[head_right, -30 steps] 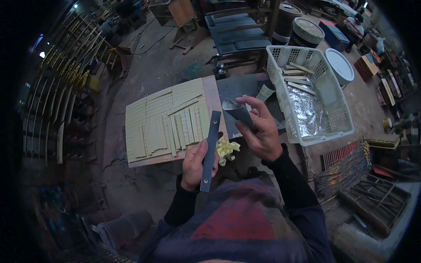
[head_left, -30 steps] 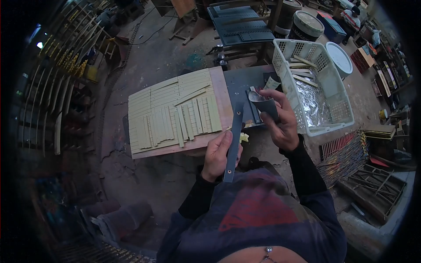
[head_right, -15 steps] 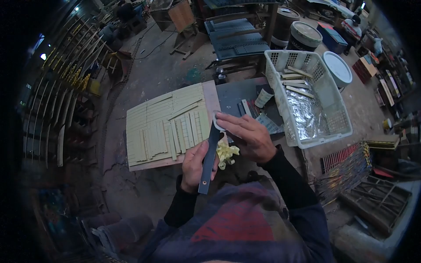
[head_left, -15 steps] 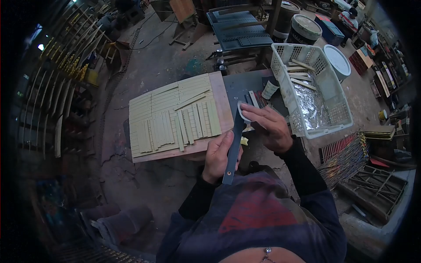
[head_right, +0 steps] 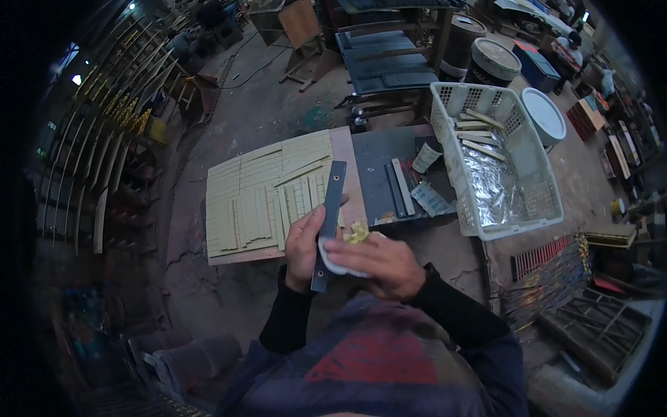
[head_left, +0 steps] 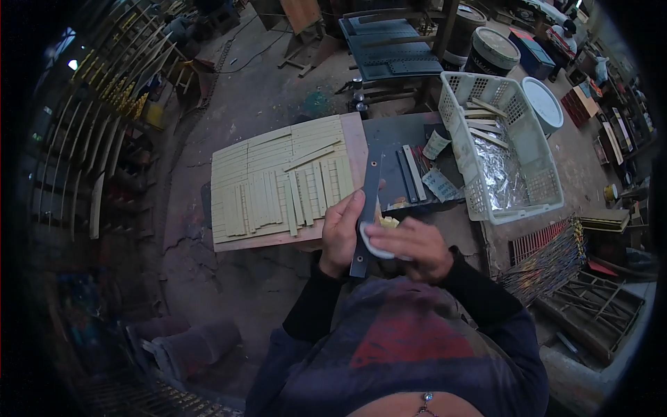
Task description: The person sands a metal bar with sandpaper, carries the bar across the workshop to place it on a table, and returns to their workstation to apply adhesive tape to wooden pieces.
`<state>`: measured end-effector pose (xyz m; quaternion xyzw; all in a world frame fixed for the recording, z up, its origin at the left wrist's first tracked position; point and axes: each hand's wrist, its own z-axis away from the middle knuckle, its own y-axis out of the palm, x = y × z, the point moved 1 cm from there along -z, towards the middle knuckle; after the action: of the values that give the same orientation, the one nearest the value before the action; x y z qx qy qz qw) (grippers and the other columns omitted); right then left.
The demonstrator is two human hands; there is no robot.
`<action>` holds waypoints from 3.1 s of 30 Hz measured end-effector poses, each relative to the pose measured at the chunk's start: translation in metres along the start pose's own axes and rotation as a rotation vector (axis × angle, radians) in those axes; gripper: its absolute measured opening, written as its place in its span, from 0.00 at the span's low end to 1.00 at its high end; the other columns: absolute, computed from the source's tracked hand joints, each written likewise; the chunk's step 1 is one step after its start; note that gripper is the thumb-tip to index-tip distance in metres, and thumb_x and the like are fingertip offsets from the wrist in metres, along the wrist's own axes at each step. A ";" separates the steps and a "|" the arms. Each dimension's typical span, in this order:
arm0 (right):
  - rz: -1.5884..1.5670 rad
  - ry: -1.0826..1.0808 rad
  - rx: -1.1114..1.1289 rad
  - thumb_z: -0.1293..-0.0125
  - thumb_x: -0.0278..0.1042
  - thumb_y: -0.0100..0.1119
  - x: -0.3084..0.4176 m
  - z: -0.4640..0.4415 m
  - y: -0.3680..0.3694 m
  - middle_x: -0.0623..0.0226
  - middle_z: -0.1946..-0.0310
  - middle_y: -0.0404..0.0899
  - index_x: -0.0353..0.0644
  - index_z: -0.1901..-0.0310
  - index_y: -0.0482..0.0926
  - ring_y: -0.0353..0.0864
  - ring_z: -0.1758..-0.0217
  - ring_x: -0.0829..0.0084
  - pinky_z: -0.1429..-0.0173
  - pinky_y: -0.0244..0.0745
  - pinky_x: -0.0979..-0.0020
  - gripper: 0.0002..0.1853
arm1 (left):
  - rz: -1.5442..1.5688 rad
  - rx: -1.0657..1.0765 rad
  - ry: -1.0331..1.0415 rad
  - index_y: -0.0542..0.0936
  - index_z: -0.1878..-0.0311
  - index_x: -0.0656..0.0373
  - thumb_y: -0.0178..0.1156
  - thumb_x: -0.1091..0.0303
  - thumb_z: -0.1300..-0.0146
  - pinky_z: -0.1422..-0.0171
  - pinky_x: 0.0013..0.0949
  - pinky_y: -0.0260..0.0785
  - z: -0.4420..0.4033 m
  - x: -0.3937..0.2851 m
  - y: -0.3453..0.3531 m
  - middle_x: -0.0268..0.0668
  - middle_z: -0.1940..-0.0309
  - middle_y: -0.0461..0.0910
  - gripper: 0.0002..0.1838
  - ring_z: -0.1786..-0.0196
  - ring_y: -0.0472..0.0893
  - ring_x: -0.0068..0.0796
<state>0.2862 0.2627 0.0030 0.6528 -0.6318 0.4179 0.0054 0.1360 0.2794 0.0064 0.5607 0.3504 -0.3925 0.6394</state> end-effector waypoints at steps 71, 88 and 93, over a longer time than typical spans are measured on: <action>-0.799 0.638 -0.283 0.32 0.36 0.48 -0.015 -0.005 -0.028 0.61 0.68 0.77 0.36 0.53 0.71 0.73 0.74 0.75 0.72 0.68 0.75 0.13 | 0.271 0.330 -0.217 0.51 0.30 0.57 0.34 0.61 0.28 0.84 0.19 0.57 0.004 0.001 -0.002 0.35 0.76 0.68 0.25 0.87 0.62 0.18; 0.182 0.124 -0.022 0.50 0.16 0.57 -0.005 -0.036 -0.038 0.62 0.44 0.73 0.41 0.47 0.74 0.77 0.60 0.69 0.60 0.64 0.73 0.25 | 0.236 0.403 -0.194 0.53 0.30 0.56 0.34 0.60 0.28 0.81 0.20 0.60 0.001 0.001 -0.004 0.37 0.75 0.69 0.25 0.86 0.64 0.20; 0.195 0.082 0.066 0.47 0.23 0.58 0.003 -0.036 -0.033 0.61 0.38 0.66 0.49 0.40 0.69 0.73 0.58 0.62 0.56 0.67 0.69 0.29 | 0.477 -0.004 -0.310 0.56 0.31 0.56 0.33 0.61 0.28 0.83 0.20 0.60 -0.004 -0.003 0.003 0.37 0.76 0.70 0.24 0.86 0.65 0.20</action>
<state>0.2937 0.2860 0.0459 0.5705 -0.6775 0.4632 -0.0309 0.1371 0.2838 0.0098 0.5594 0.1075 -0.3110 0.7608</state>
